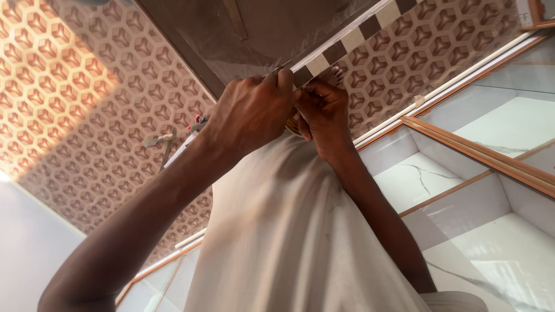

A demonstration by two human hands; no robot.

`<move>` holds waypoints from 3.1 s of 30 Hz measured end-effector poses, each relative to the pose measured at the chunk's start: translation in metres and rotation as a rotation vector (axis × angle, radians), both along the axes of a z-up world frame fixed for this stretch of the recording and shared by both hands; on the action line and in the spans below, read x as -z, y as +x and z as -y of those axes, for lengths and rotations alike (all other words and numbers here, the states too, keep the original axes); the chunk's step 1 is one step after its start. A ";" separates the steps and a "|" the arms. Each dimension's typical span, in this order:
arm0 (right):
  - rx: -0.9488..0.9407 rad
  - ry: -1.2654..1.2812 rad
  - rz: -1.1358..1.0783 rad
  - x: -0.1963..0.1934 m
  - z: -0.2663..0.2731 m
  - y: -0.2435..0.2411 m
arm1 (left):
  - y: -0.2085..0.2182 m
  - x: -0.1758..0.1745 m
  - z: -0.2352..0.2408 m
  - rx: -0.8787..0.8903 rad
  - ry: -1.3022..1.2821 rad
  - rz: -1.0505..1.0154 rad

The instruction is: The person assembles a display unit by applying adhesive to a white panel, attaching it to a frame, and securing it with tape. They then use a metal bar to press and align the panel edges.

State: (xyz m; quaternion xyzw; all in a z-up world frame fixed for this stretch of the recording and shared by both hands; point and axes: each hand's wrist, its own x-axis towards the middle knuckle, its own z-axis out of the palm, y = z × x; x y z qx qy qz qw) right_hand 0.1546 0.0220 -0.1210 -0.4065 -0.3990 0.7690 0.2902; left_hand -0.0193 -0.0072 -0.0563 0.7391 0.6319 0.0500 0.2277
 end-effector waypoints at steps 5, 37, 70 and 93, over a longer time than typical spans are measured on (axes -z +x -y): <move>0.026 -0.286 -0.152 0.014 0.007 0.003 | 0.002 0.001 -0.003 -0.037 0.106 0.001; -0.165 0.231 0.125 -0.084 0.071 -0.007 | -0.024 -0.021 0.055 -0.455 0.438 0.501; -0.105 0.117 0.144 0.002 0.043 -0.027 | -0.064 0.022 0.023 -0.540 -0.255 0.608; -0.037 0.084 -0.103 0.006 0.045 -0.028 | -0.013 0.002 0.057 -0.057 0.284 -0.138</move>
